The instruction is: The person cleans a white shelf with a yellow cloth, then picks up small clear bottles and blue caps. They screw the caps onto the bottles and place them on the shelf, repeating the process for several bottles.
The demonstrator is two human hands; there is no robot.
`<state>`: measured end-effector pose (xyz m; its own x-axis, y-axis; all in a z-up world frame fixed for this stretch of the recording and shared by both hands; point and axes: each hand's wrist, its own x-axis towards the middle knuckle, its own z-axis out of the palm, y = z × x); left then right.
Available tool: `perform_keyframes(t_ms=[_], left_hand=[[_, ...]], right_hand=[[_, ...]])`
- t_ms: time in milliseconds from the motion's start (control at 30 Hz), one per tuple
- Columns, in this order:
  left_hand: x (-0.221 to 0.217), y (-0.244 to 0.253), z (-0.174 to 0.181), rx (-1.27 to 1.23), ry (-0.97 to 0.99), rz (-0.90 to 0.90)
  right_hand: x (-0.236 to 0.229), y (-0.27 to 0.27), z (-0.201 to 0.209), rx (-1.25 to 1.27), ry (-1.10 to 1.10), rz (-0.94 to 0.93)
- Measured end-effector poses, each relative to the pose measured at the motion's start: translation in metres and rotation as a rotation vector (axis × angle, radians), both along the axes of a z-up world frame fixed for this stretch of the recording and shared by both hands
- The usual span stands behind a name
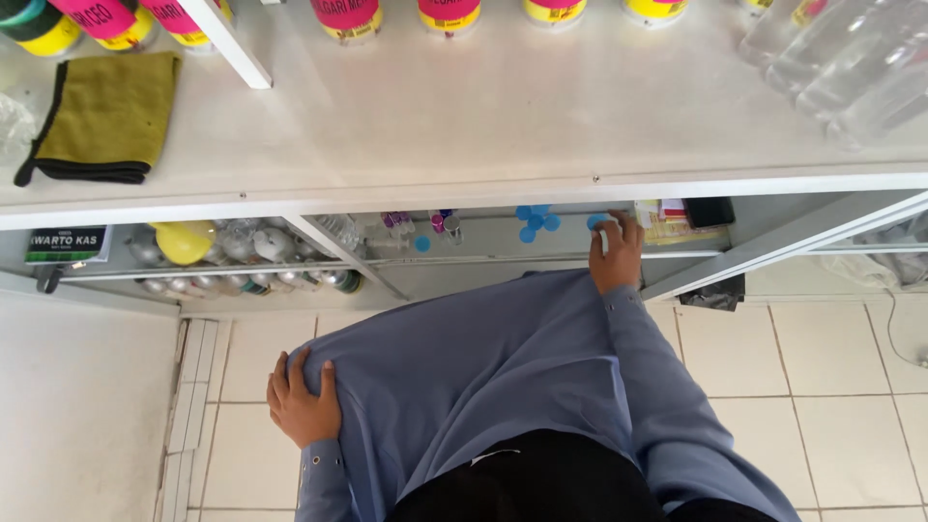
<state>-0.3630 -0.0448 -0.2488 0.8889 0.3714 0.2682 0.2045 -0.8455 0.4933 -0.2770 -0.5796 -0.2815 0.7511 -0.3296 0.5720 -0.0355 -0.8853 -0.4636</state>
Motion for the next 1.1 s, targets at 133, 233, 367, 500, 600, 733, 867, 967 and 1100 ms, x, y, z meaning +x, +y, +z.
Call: perform_keyframes(t_ms=[133,233,367,500,600,733,867,967,1100], left_hand=[[-0.001,0.004,-0.006,-0.006,0.002,0.002],[0.0,0.008,-0.01,-0.003,-0.006,0.004],[0.0,0.008,-0.014,-0.025,-0.032,0.027],[0.0,0.008,-0.015,-0.009,-0.014,0.042],[-0.001,0.009,-0.016,0.005,-0.006,0.056],[0.0,0.009,-0.019,0.014,-0.002,0.067],[0.003,0.011,-0.022,0.02,0.013,0.062],[0.005,0.013,-0.027,0.01,-0.006,0.054],[0.007,0.014,-0.026,0.017,0.033,0.073]], right_hand=[[-0.034,0.028,0.05,0.201,-0.26,0.092],[-0.049,0.053,0.095,0.162,-0.45,0.136],[-0.04,0.077,0.186,0.167,-0.769,0.325],[-0.015,0.094,0.278,0.146,-0.704,0.437],[0.005,0.101,0.309,0.2,-0.489,0.451],[0.013,0.113,0.322,-0.054,-0.291,0.31],[0.016,0.115,0.317,-0.088,-0.273,0.225],[0.018,0.113,0.317,-0.115,-0.274,0.187],[0.012,0.114,0.323,-0.104,-0.256,0.226]])
